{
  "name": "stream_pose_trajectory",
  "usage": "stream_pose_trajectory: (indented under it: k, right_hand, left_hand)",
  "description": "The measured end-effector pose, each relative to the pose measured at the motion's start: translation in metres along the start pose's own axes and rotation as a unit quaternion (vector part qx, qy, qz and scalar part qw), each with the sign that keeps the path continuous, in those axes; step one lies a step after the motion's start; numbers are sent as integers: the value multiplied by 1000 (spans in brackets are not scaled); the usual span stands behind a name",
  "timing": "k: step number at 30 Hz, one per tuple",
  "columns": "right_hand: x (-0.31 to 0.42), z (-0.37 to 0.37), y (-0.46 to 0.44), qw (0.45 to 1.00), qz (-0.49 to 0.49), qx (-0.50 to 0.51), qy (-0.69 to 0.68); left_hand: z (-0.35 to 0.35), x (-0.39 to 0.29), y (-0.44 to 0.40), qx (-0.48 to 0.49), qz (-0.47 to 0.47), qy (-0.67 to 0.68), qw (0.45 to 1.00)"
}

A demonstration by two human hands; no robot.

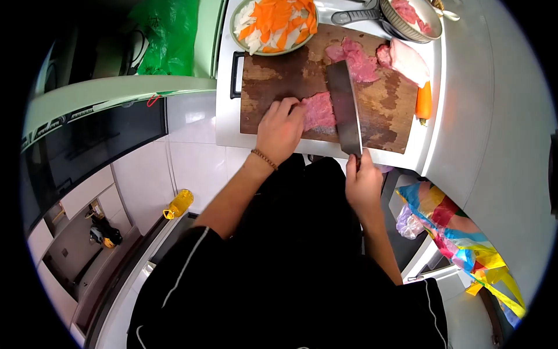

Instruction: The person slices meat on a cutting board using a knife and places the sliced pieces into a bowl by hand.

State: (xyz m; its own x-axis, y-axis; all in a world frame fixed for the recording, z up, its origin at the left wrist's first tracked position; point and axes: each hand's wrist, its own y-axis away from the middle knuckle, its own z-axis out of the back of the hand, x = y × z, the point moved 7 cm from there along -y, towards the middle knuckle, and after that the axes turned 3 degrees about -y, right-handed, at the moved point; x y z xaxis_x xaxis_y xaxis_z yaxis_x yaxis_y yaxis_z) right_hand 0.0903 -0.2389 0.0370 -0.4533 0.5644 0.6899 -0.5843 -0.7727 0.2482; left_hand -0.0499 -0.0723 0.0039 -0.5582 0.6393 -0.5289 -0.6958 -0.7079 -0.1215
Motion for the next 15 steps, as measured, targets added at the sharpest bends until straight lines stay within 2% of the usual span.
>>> stream_pose_trajectory:
  k: [1,5,8,13,15]
  right_hand:
    - [5,-7,6,1000,-1,5,25]
    - [16,-33,25,995,-27,21,97]
    - [19,-43,36,992,-31,22,123]
    - [24,-43,48,988,-61,23,141]
    - [23,-41,54,979,-89,59,176]
  left_hand:
    - [5,-5,-5,-36,-72,-1,997]
    - [-17,6,-9,24,-263,32,964]
    - [-23,8,-12,36,-314,84,945]
    - [-29,13,-14,59,-280,74,955]
    - [-31,13,-14,65,-269,71,958]
